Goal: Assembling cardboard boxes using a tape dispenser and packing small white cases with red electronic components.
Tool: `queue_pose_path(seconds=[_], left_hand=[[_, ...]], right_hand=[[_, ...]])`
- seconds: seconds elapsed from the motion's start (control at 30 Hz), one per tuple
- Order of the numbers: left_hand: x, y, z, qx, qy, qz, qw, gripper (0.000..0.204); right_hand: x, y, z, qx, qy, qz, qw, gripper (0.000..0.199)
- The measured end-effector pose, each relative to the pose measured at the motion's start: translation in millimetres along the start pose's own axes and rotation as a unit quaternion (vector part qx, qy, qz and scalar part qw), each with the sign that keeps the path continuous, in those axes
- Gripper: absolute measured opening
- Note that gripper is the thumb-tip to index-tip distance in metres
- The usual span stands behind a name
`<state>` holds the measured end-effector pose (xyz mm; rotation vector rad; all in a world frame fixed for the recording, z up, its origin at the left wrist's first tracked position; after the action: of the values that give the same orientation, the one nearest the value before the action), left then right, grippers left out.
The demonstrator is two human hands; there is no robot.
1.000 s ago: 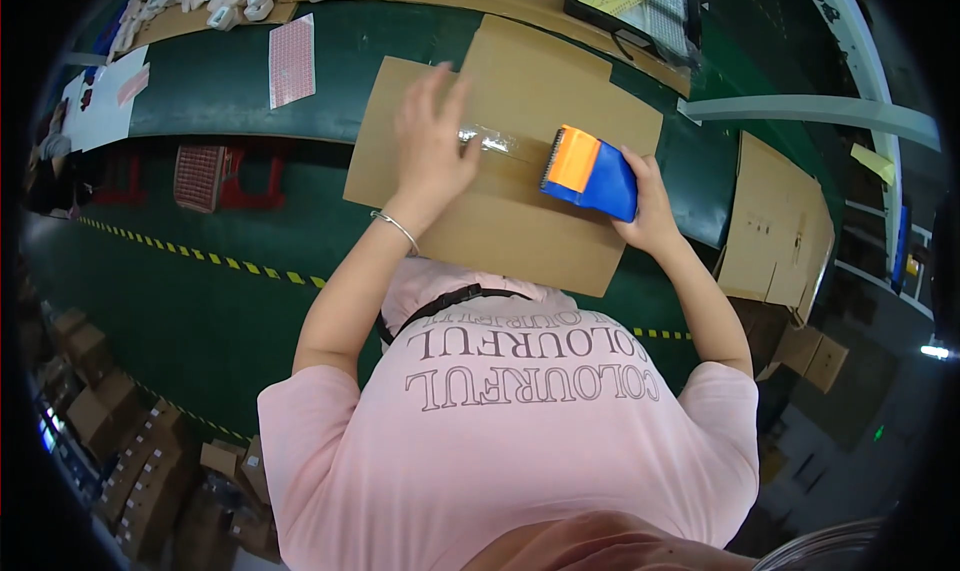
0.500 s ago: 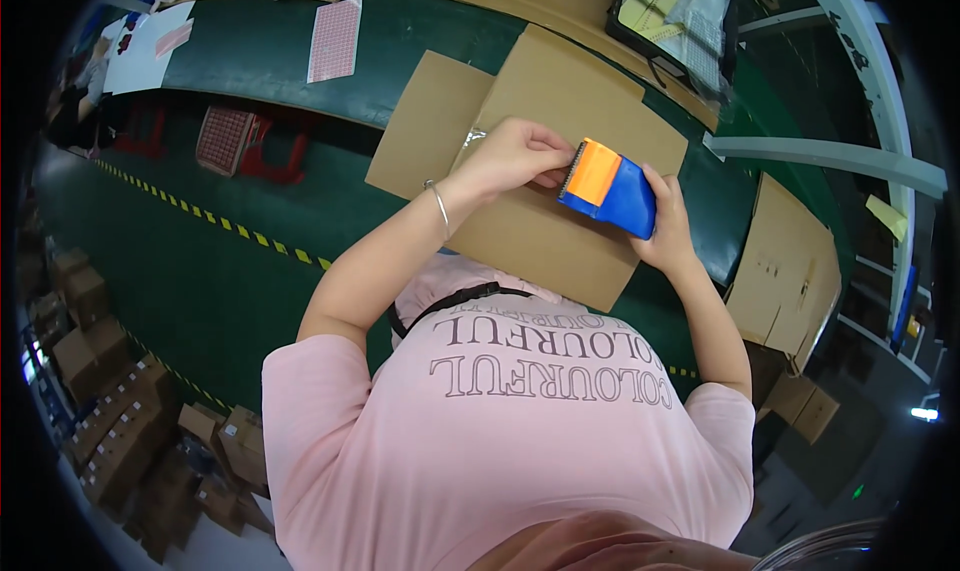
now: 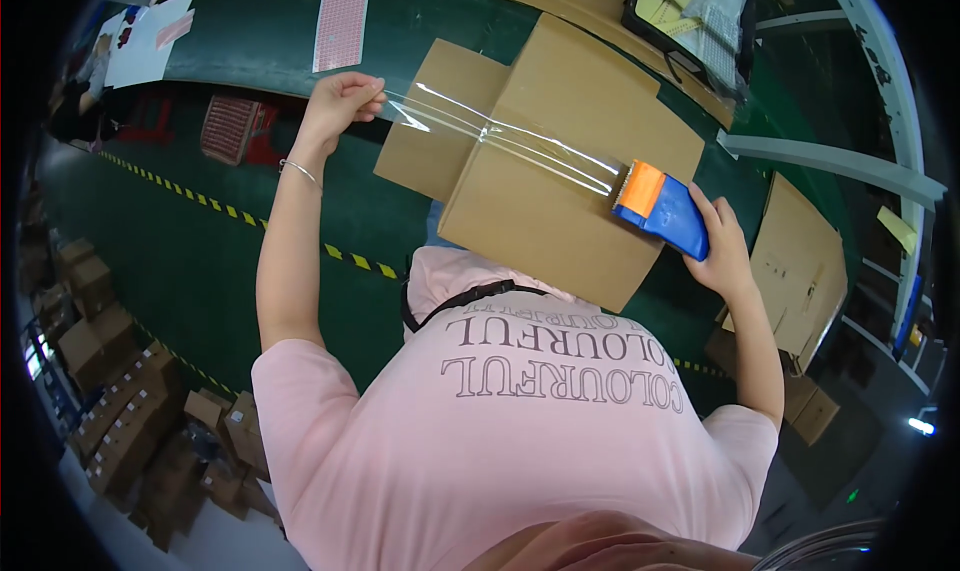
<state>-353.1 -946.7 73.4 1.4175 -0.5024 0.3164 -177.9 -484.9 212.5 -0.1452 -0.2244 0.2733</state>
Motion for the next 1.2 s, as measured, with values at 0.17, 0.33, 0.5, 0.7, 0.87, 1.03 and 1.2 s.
queue_pose_path(seconds=[0.17,0.33,0.5,0.7,0.87,1.03,1.2], left_hand=[[-11,-2,-3,0.01,-0.007,-0.012,1.0,0.018],[3,7,4,0.027,-0.005,-0.04,0.999,0.018],[32,39,10,0.03,0.008,-0.099,0.995,0.017],[-9,8,0,0.024,0.004,-0.058,0.998,0.016],[-31,-30,-6,0.026,-0.042,0.035,0.998,0.018],[-38,-38,-12,0.036,-0.033,0.03,0.998,0.019],[-54,-91,-49,-0.04,-0.129,0.083,0.987,0.023]], right_hand=[[-4,4,-4,0.0,0.002,-0.012,1.0,0.078],[-1,6,-9,-0.001,0.008,-0.022,1.0,0.077],[3,8,-13,-0.012,0.027,-0.023,0.999,0.077],[1,5,-15,-0.012,0.022,-0.036,0.999,0.077],[3,4,-14,-0.012,0.03,-0.039,0.999,0.077],[4,7,-17,-0.012,0.036,-0.04,0.998,0.078],[2,5,-17,-0.021,0.041,-0.037,0.998,0.077]])
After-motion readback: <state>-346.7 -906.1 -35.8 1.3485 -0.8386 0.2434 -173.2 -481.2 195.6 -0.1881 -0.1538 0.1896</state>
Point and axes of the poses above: each hand's wrist, its own x-axis away from the middle knuckle, its own z-axis out of the back of the hand, y = z × x, the point moved 5 cm from there along -x, towards the middle knuckle, and after that the axes turned 6 degrees about x, right-handed, at the moved point
